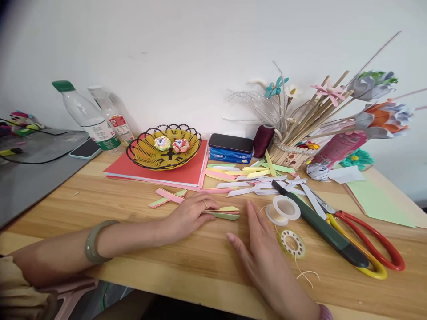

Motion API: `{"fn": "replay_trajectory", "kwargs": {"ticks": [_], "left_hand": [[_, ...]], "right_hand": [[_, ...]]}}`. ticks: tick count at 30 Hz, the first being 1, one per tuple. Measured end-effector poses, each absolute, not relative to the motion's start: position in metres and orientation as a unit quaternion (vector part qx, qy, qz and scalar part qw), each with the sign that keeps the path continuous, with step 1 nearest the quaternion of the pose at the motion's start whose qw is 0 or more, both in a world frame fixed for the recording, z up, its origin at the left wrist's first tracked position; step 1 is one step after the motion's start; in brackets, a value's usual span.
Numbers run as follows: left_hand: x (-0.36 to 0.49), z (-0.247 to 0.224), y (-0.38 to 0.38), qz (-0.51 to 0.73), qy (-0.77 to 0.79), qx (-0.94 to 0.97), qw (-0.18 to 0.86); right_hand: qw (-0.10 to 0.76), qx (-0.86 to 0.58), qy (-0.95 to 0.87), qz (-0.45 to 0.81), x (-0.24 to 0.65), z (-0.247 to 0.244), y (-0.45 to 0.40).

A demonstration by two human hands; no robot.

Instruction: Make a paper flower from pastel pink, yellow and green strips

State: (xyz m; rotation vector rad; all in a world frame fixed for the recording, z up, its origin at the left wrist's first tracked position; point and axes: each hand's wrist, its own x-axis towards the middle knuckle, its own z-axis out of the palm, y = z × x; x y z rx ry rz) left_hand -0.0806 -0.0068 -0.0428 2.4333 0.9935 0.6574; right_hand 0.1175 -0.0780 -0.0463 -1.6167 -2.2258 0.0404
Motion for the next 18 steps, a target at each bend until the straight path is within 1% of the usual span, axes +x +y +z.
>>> {"fn": "replay_trajectory", "kwargs": {"ticks": [2,4,8,10,16,18], "left_hand": [[-0.081,-0.041,-0.006,0.23,0.36,0.876,0.223],[-0.08,-0.041,-0.006,0.229,0.361,0.875,0.229],[-0.08,-0.042,-0.004,0.236,0.355,0.873,0.239],[-0.08,-0.041,-0.005,0.231,0.354,0.87,0.253],[-0.097,-0.03,-0.01,0.224,0.382,0.831,0.336],[-0.102,-0.023,-0.007,0.256,0.382,0.793,0.399]], "right_hand": [[0.221,-0.552,-0.803,-0.036,0.116,-0.042,-0.072],[0.221,-0.515,-0.826,-0.066,0.113,-0.036,-0.063],[0.153,-0.461,-0.873,-0.041,0.105,-0.026,-0.047],[0.133,-0.451,-0.882,-0.028,0.104,-0.025,-0.042],[0.129,-0.44,-0.888,-0.038,0.109,-0.026,-0.037],[0.129,-0.435,-0.89,-0.042,0.11,-0.024,-0.038]]}}
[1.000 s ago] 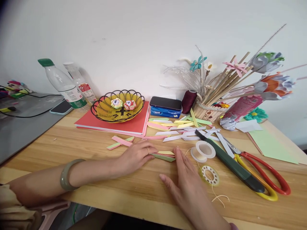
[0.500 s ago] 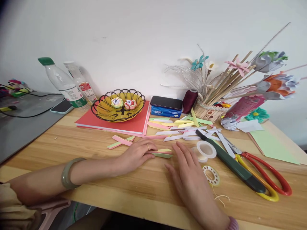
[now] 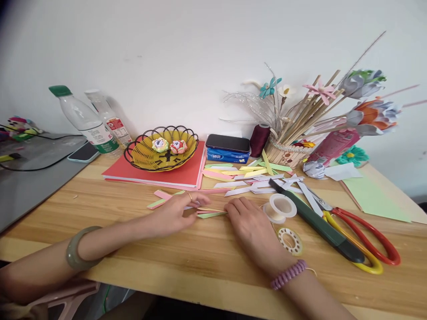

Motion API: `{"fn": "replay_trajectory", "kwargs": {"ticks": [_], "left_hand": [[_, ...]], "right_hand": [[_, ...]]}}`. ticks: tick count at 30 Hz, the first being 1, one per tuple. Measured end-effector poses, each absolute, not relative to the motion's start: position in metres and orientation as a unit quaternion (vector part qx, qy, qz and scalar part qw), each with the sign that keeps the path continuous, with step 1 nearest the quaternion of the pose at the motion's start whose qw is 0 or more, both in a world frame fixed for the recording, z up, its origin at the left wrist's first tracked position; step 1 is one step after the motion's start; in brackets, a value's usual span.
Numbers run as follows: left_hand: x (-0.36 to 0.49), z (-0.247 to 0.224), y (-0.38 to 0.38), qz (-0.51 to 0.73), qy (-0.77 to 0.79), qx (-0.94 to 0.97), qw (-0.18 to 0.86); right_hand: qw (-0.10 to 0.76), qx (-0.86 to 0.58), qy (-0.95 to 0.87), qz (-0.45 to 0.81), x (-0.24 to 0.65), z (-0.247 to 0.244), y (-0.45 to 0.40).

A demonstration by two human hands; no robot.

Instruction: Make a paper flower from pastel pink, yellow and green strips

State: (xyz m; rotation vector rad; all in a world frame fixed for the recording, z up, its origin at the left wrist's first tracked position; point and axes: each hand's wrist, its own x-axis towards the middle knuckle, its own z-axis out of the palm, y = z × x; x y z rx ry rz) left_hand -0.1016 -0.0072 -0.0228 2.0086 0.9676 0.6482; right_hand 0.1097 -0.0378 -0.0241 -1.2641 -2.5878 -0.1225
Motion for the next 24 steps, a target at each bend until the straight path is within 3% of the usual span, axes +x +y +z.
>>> {"fn": "replay_trajectory", "kwargs": {"ticks": [4,9,11,19,24], "left_hand": [[-0.1,-0.005,0.008,0.299,0.395,0.676,0.546],[-0.081,0.011,0.019,0.059,0.24,0.544,0.802],[-0.073,0.014,0.016,-0.008,0.169,0.487,0.857],[-0.057,0.022,0.005,0.122,0.133,0.46,0.869],[-0.043,0.025,0.003,0.243,0.157,0.418,0.861]], "right_hand": [[0.137,-0.383,-0.91,-0.079,0.109,-0.011,-0.038],[0.161,-0.281,-0.922,-0.211,0.111,0.018,-0.032],[0.161,-0.254,-0.925,-0.231,0.116,0.027,-0.029],[0.241,-0.295,-0.913,-0.142,0.13,0.043,-0.015],[0.355,-0.409,-0.839,0.042,0.121,0.048,-0.024]]}}
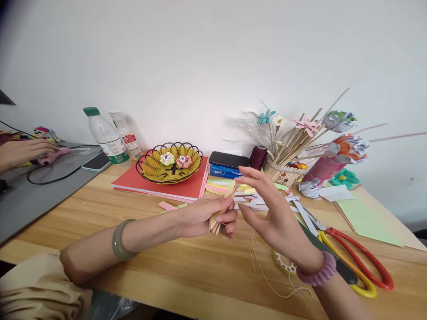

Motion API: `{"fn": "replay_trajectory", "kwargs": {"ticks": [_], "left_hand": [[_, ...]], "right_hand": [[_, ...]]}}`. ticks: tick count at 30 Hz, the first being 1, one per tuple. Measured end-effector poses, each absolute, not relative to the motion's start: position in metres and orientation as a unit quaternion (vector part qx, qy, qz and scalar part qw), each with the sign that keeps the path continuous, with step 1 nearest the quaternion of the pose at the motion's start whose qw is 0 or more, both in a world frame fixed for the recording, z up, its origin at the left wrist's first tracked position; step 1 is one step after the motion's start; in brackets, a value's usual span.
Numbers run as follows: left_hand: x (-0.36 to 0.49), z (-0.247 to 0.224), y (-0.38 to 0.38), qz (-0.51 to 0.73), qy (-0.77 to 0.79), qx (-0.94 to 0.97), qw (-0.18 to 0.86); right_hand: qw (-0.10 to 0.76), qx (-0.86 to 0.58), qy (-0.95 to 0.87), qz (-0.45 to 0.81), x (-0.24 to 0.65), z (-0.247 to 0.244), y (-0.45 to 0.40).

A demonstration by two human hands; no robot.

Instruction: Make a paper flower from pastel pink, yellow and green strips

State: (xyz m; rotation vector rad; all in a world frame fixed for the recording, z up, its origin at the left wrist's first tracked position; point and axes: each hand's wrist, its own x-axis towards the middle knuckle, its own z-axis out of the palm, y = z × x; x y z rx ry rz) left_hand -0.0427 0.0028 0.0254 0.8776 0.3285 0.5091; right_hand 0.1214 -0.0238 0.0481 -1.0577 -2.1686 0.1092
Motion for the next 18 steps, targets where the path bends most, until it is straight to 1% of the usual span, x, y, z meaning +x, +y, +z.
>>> {"fn": "replay_trajectory", "kwargs": {"ticks": [2,6,12,18], "left_hand": [[-0.037,0.027,0.002,0.294,0.187,0.409,0.843],[-0.029,0.029,-0.001,0.342,0.192,0.409,0.824],[-0.025,0.024,-0.003,0.333,0.19,0.42,0.822],[-0.028,0.02,-0.006,0.32,0.152,0.424,0.833]], "right_hand": [[0.354,-0.431,-0.825,0.086,0.115,0.047,-0.032],[0.303,-0.439,-0.841,0.087,0.105,0.042,-0.041],[0.328,-0.46,-0.811,0.149,0.102,0.037,-0.04],[0.327,-0.457,-0.812,0.155,0.1,0.039,-0.042]]}}
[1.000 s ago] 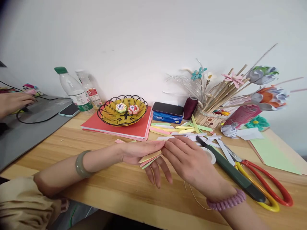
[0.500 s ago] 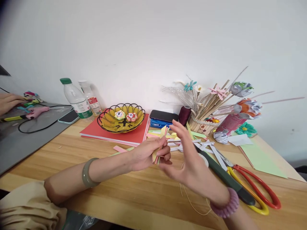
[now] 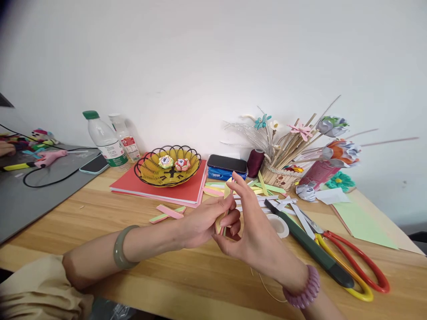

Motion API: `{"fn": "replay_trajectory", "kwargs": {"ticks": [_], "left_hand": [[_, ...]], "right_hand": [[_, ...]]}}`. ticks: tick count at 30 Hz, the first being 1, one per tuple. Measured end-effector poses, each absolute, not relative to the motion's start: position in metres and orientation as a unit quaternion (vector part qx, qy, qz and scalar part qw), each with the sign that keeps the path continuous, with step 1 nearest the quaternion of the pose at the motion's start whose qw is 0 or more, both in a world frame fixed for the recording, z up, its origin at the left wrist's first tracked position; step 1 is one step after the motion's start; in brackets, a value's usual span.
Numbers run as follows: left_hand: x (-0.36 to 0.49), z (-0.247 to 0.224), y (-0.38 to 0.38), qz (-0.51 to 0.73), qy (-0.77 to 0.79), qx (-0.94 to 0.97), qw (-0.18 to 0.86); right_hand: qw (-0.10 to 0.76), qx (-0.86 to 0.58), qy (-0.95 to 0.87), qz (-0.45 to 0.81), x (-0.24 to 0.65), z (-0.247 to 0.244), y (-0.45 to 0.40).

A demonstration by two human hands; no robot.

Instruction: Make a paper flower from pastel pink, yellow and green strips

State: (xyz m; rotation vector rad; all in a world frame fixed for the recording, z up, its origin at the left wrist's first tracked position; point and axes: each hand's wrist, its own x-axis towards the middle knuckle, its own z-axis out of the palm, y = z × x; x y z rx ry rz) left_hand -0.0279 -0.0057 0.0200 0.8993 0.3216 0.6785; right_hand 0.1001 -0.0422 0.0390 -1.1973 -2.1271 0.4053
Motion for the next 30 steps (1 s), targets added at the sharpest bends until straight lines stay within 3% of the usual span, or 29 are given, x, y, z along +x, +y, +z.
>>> {"fn": "replay_trajectory", "kwargs": {"ticks": [10,17,24,30], "left_hand": [[-0.0276,0.0184,-0.006,0.308,0.156,0.421,0.839],[-0.0279,0.0181,-0.0056,0.276,0.157,0.392,0.863],[-0.0237,0.0158,-0.0082,0.278,0.152,0.38,0.869],[-0.0232,0.0135,-0.01,0.275,0.158,0.386,0.866]], "right_hand": [[0.332,-0.411,-0.848,0.038,0.1036,0.0346,-0.0381],[0.275,-0.454,-0.834,0.152,0.1055,0.0362,-0.0442],[0.331,-0.419,-0.844,0.042,0.101,0.0334,-0.0438],[0.338,-0.405,-0.848,0.055,0.0999,0.0303,-0.0433]]}}
